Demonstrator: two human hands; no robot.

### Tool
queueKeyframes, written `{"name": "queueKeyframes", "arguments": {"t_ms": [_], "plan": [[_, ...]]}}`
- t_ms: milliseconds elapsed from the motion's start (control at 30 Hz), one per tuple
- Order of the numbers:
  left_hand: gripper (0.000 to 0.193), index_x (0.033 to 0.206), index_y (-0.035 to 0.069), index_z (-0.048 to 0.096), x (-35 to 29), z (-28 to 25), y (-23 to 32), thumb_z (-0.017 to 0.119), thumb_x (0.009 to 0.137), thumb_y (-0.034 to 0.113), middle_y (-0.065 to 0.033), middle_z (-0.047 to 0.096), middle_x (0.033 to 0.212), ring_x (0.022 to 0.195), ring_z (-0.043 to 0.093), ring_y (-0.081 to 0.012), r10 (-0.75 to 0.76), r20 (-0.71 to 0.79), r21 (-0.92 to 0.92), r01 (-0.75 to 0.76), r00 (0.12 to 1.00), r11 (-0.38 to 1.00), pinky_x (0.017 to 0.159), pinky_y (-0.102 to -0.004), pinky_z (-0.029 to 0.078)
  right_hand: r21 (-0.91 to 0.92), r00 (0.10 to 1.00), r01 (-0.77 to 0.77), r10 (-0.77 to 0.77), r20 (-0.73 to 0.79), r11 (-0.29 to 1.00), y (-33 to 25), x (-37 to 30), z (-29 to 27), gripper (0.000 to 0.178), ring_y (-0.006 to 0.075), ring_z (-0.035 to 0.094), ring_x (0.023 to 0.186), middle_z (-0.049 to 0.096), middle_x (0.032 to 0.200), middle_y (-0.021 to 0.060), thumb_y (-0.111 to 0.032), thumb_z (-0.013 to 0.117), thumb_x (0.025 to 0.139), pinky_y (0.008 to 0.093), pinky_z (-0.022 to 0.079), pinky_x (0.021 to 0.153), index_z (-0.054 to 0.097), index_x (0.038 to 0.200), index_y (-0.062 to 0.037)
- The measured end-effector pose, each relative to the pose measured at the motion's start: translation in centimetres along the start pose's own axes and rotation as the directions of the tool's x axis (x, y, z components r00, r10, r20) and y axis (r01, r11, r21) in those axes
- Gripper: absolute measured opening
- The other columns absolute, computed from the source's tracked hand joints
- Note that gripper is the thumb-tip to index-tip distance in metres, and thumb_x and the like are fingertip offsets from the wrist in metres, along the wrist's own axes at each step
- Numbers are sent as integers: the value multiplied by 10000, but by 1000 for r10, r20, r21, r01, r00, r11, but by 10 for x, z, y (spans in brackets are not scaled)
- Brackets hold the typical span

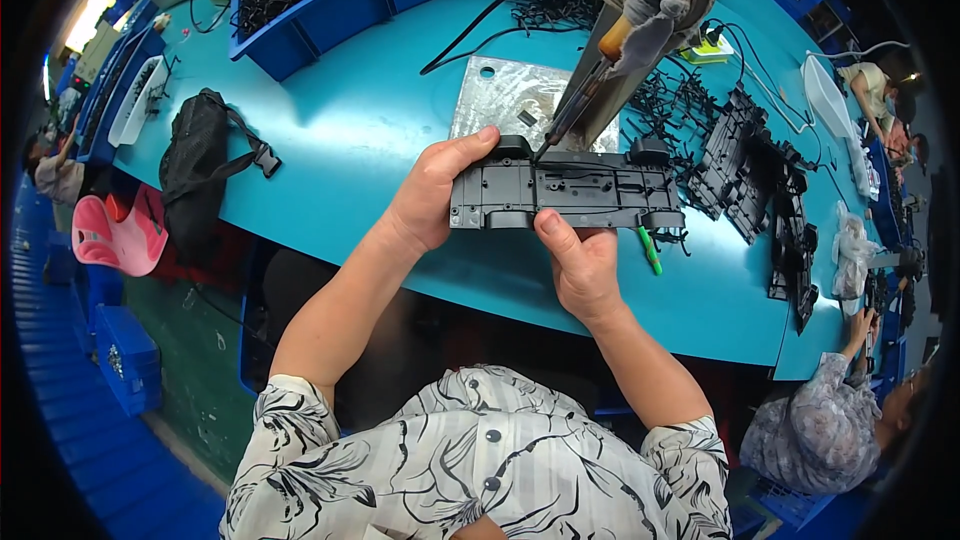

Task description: Assembling the plastic chassis and components of a toy truck in a factory setting.

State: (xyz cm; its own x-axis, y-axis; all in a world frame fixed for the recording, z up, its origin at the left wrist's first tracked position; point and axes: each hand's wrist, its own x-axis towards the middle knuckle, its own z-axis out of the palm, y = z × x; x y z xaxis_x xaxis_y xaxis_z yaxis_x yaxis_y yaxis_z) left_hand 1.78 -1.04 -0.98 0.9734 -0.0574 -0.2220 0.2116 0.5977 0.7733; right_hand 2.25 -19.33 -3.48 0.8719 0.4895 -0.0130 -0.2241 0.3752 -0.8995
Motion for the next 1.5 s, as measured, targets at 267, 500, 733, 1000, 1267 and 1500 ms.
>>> {"name": "queueKeyframes", "arguments": {"t_ms": [267, 500, 733, 1000, 1267, 1500], "plan": [[405, 1128, -58, 558, 0, 1, 0, 496, 947, 299, -147, 641, 1022, 862, 663, -183, 3, -21, -6, -3, 1000, 1000, 765, -295, 560, 17, 1000, -9, 9, -8, 1000, -1, 0, 3, 361, 120, 557, 982, 579, 1090, 43, -108, 681, 853, 276, 452, 878, 527, 1170, -28], [407, 1128, -50, 562, 1, 1, 0, 499, 945, 308, -146, 645, 1024, 875, 661, -186, -1, -18, -3, 1, 1000, 1000, 780, -296, 551, 9, 1000, 15, -15, -12, 1000, -2, 0, 4, 372, 118, 554, 976, 580, 1085, 40, -129, 700, 847, 267, 448, 875, 534, 1164, -27], [408, 1126, -40, 567, 1, 1, 0, 503, 942, 319, -144, 648, 1017, 876, 659, -186, -5, -28, 1, 5, 1000, 1000, 791, -299, 542, -22, 999, 35, -35, 13, 999, -1, -1, 2, 353, 102, 554, 930, 584, 1039, 18, -143, 723, 834, 244, 457, 823, 554, 1125, -37], [409, 1126, -36, 567, -1, 7, 5, 508, 939, 322, -143, 648, 1021, 883, 659, -188, -20, -30, -11, 20, 999, 1000, 794, -302, 542, -19, 999, 49, -49, -6, 999, -1, 1, 4, 372, 88, 544, 909, 580, 1021, 0, -162, 749, 814, 229, 451, 807, 560, 1111, -42], [393, 1118, -29, 571, -1, 6, 6, 505, 941, 316, -140, 649, 1015, 882, 659, -188, -32, -45, -10, 31, 998, 999, 794, -305, 544, -31, 996, 91, -90, 6, 995, 0, 1, 4, 409, 93, 548, 917, 577, 1032, -3, -175, 765, 798, 232, 456, 819, 554, 1125, -51], [410, 1120, -42, 572, 3, 1, 2, 521, 933, 320, -127, 647, 1002, 852, 660, -164, -31, -56, -3, 31, 998, 1000, 768, -289, 551, 12, 999, 36, -36, 1, 999, 1, 1, 1, 445, 120, 563, 966, 581, 1067, 14, -143, 768, 785, 262, 468, 865, 539, 1158, -61]]}}
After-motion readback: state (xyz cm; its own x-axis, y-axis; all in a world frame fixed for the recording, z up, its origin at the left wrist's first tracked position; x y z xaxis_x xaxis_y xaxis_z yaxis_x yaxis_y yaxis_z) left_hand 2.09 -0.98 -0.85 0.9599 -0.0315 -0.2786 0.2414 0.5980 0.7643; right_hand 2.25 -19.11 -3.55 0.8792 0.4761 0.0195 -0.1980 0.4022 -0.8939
